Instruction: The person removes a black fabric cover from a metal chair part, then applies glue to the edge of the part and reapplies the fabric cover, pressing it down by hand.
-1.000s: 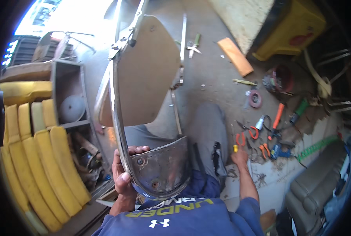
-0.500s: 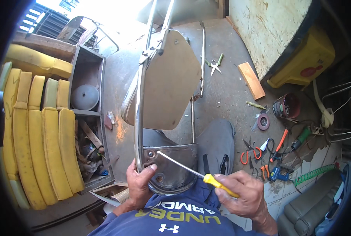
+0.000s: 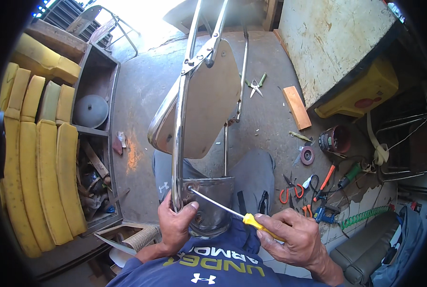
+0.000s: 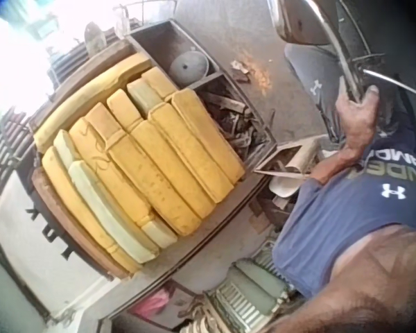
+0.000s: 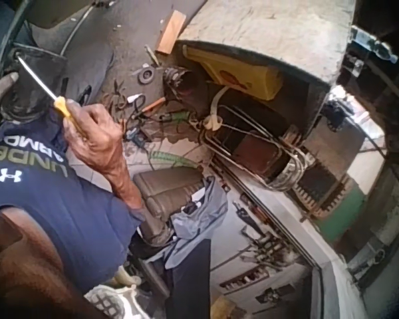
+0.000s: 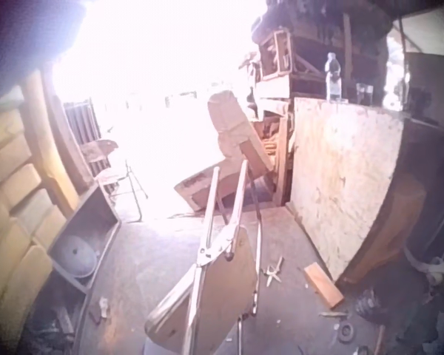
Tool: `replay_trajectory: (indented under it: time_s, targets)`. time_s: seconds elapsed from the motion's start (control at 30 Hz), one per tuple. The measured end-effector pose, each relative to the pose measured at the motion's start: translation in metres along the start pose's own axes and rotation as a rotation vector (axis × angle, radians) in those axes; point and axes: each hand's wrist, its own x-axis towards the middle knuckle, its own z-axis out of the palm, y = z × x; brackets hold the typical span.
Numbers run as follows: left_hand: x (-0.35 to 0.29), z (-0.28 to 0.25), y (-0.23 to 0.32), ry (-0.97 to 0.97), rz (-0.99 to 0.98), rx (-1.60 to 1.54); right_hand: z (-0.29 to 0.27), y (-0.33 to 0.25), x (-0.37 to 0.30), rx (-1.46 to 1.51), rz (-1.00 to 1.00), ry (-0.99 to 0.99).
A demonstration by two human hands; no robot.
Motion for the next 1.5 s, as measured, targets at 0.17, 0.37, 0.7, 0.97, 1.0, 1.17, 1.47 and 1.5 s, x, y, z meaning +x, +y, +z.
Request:
replay_trajectory:
  time_s: [0.17, 0.37, 0.7, 0.97, 1.0, 1.17, 1.47, 1.5]
  targets:
    - [0.001, 0.003, -0.004, -0.011, 0.015, -0.039, -0.013, -0.015, 0.013, -0.060, 0.068, -0.113]
    - [-0.002, 0.012, -0.005, -0.022, 0.016, 0.049, -0.076, -0.061, 0.107, -0.062, 0.446, -0.623]
    - [0.001, 0.023, -0.006, -0.056, 0.070, 0.104, -0.074, -0.056, 0.086, -0.899, -0.693, -0.283]
    - [0.006, 0.021, -0.008, -0.037, 0.112, 0.066, -0.059, -0.068, 0.071, -1.075, -0.668, -0.265]
    - [0.006, 0.020, -0.009, -0.024, 0.110, 0.076, -0.054, -0.066, 0.070, -0.995, -0.683, -0.173]
    - [0.007, 0.019, -0.009, -0.012, 0.173, 0.085, -0.052, -0.077, 0.084, -0.731, -0.120, -0.383]
    - [0.009, 0.020, -0.008, -0.036, 0.188, 0.024, -0.038, -0.071, 0.082, -0.976, -0.465, -0.108]
    - [0.009, 0.020, -0.007, -0.045, 0.189, 0.004, -0.037, -0.068, 0.081, -1.013, -0.520, -0.130]
